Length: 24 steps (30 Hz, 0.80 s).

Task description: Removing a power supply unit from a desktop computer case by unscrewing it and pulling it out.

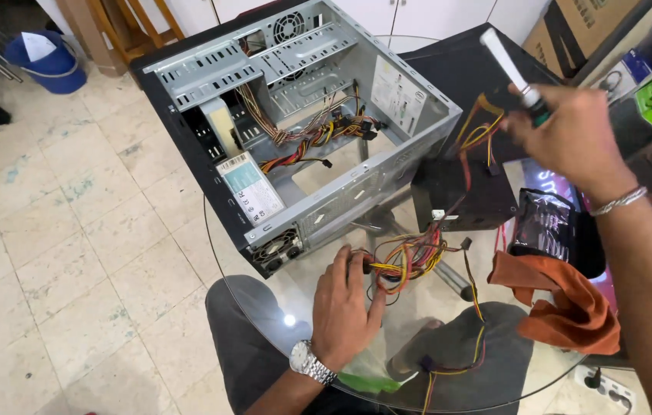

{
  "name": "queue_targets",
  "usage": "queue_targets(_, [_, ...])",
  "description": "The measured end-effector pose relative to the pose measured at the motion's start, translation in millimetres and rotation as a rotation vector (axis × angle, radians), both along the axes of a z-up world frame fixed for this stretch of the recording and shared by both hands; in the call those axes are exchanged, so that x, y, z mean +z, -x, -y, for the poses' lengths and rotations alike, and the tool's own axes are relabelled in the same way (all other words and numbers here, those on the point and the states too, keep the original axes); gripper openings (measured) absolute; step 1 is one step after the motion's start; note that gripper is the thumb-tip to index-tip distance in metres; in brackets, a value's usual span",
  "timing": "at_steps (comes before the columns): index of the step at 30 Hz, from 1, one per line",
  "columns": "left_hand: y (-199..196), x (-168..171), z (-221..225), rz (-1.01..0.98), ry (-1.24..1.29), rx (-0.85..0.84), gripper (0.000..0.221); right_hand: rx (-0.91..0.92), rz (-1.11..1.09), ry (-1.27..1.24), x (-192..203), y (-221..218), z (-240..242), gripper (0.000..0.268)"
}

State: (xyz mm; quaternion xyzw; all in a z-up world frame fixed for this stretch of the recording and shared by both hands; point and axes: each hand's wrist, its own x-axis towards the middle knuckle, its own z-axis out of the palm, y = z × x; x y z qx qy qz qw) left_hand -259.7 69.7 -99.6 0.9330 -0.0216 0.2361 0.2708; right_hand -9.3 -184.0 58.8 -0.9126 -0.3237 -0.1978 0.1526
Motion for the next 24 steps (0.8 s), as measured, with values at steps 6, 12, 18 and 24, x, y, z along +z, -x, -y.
queue_targets(6, [15.8, 18.4, -29.0, -0.028, 0.084, -0.222, 0.059, -0.089, -0.174, -0.059, -40.3, 112.9, 9.5, 0.048])
queue_targets(12, [50.6, 92.1, -76.1, 0.465, 0.313, -0.184, 0.023, -0.489, -0.457, 0.029, -181.1, 222.3, 78.3, 0.079])
queue_targets(18, [31.4, 72.2, -130.5, 0.670, 0.169, 0.096, 0.019, -0.673, -0.821, 0.377, -247.9, 258.1, 104.5, 0.041])
queue_targets(24, [17.8, 78.4, -128.4, 0.596, 0.126, 0.007, 0.019, -0.474, -0.393, 0.008, -83.6, 229.3, 68.4, 0.026])
